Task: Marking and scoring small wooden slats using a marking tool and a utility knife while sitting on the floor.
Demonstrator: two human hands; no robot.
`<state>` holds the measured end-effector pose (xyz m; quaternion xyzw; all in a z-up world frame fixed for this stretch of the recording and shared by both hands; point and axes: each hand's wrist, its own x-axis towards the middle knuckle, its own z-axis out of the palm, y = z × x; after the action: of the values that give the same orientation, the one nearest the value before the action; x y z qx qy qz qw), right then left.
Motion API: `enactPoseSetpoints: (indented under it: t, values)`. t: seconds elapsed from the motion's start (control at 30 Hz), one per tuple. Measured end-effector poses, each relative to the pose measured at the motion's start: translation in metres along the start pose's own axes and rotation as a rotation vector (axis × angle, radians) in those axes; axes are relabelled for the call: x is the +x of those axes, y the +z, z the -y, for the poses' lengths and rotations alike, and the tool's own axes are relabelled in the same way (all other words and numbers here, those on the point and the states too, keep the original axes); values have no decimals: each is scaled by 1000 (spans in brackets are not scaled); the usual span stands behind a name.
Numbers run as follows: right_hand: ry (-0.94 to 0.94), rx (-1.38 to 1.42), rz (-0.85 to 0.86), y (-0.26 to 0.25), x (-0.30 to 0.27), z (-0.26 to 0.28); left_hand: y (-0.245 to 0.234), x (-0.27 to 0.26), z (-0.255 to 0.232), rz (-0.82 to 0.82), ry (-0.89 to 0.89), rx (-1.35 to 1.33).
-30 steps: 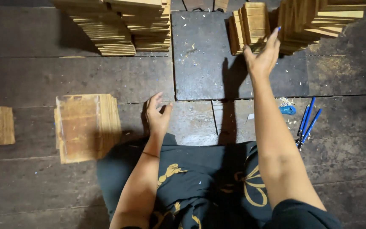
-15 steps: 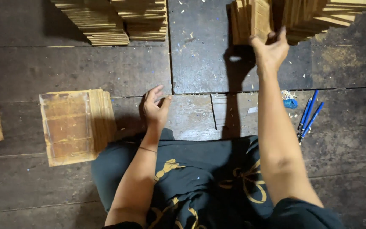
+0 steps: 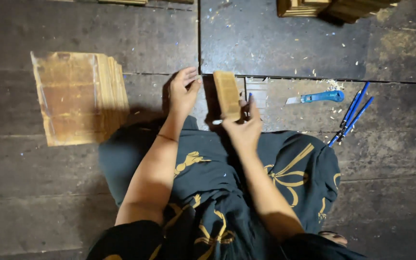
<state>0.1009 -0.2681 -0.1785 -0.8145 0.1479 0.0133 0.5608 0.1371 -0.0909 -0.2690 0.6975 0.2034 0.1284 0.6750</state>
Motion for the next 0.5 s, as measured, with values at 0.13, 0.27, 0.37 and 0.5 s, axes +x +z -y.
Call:
enactPoseSetpoints:
  t: [0.13, 0.27, 0.37, 0.5]
  values:
    - [-516, -302, -54, 19, -21, -64, 1, -2, 16, 108, -93, 84]
    - [-579, -375, 29, 23, -29, -70, 4, -1, 9, 169, -109, 165]
    - [-508, -373, 140, 11, -32, -73, 1, -4, -2, 147, -42, 243]
    - [-509, -431, 110, 13, -24, -96, 1, -4, -9, 109, -30, 274]
